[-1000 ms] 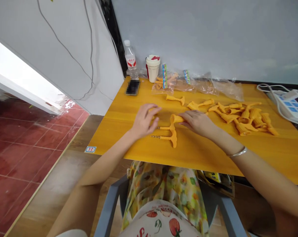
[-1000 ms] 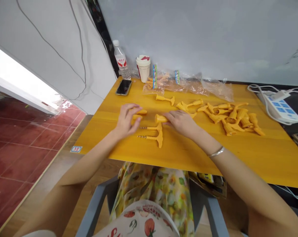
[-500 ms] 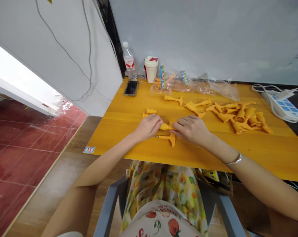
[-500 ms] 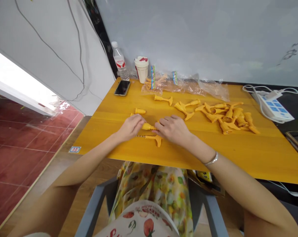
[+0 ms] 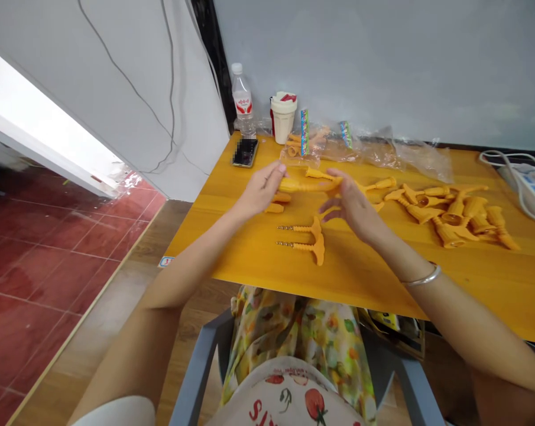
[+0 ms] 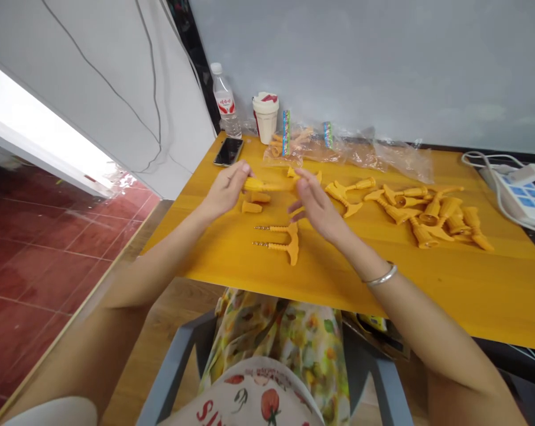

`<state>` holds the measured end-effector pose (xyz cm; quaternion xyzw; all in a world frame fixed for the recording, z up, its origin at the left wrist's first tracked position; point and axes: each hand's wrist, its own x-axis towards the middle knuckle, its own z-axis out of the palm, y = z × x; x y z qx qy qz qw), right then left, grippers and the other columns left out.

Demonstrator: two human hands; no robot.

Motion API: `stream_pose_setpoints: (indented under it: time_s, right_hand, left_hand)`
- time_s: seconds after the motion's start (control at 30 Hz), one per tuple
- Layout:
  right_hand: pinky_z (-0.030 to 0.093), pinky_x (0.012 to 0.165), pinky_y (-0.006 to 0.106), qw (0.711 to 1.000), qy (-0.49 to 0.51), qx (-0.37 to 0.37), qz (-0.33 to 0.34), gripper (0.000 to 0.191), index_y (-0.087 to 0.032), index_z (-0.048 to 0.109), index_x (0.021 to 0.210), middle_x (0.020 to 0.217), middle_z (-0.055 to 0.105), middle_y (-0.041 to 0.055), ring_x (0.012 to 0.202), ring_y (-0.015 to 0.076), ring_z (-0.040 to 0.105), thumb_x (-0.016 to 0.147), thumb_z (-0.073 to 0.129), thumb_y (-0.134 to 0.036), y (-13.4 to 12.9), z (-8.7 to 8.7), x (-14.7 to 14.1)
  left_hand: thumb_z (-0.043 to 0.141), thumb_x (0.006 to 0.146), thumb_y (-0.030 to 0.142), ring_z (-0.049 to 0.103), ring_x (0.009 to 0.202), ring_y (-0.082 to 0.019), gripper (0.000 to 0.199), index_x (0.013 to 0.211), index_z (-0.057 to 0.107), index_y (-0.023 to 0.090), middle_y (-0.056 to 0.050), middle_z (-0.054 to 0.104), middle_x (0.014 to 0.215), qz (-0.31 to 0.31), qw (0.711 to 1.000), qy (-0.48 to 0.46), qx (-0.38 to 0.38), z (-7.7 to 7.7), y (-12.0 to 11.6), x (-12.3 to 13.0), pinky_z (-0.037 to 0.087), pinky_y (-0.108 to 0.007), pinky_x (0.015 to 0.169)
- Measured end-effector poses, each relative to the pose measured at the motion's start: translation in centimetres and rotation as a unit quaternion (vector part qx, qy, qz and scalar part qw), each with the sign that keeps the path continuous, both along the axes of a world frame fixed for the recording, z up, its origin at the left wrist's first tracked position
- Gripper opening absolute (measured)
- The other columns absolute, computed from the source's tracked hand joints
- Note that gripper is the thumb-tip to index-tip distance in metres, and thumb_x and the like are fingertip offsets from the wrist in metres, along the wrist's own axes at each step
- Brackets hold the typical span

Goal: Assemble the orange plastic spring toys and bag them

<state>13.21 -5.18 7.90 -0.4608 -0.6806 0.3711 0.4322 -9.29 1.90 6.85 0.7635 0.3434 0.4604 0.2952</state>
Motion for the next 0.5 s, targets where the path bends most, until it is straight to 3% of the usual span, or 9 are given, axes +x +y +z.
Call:
stream_pose_setpoints:
  time_s: [0.1,0.2,0.27,0.37,0.5]
  right_hand:
    - [0.055,0.051,0.027,0.955,0.201,-0.219,0.000,0.050,-0.023,0.061,0.113,0.098,0.067,0.0073,0.060,0.0130,0.059,0.092,0.044,-0.066,1.0,0.0,-0.3]
    - [0.056,0.053,0.020,0.915,0.279,-0.292,-0.022,0.020,-0.020,0.064,0.102,0.097,0.068,0.0041,0.057,0.0074,0.057,0.087,0.060,-0.033,1.4,0.1,-0.3]
    - [0.060,0.063,0.020,0.902,0.286,-0.320,-0.039,0.023,-0.019,0.063,0.102,0.099,0.068,0.0033,0.061,0.0063,0.060,0.080,0.064,-0.015,1.4,-0.4,-0.3]
    - [0.063,0.077,0.028,0.902,0.254,-0.344,-0.056,0.047,-0.020,0.058,0.116,0.091,0.066,0.0017,0.070,0.0111,0.066,0.073,0.068,-0.006,1.6,-1.9,-0.6]
    - [0.062,0.078,0.035,0.959,0.166,-0.220,-0.065,0.067,-0.028,0.043,0.138,0.103,0.062,0.0013,0.069,0.0128,0.066,0.077,0.067,-0.012,3.0,-4.0,0.3]
  left_hand:
    - [0.030,0.103,0.053,0.050,0.065,-0.015,0.046,0.080,0.052,0.021,-0.001,0.051,0.069,0.018,0.988,0.048,0.146,-1.6,0.2,0.4,0.042,-0.029,0.067]
    - [0.026,0.105,0.046,0.052,0.068,-0.016,0.044,0.080,0.052,0.020,-0.002,0.052,0.071,0.021,0.972,0.092,0.214,-3.0,0.9,0.5,0.043,-0.031,0.069]
    - [0.025,0.106,0.044,0.052,0.069,-0.016,0.044,0.081,0.052,0.020,-0.003,0.053,0.071,0.017,0.966,0.112,0.230,-3.5,1.5,0.4,0.043,-0.031,0.069]
    - [0.024,0.106,0.044,0.052,0.070,-0.017,0.045,0.080,0.051,0.020,-0.003,0.052,0.071,0.011,0.962,0.125,0.241,-3.3,1.9,0.4,0.043,-0.032,0.070]
    - [0.025,0.105,0.047,0.051,0.069,-0.015,0.045,0.081,0.053,0.020,-0.002,0.052,0.072,0.015,0.974,0.121,0.189,-2.8,2.7,0.3,0.042,-0.030,0.069]
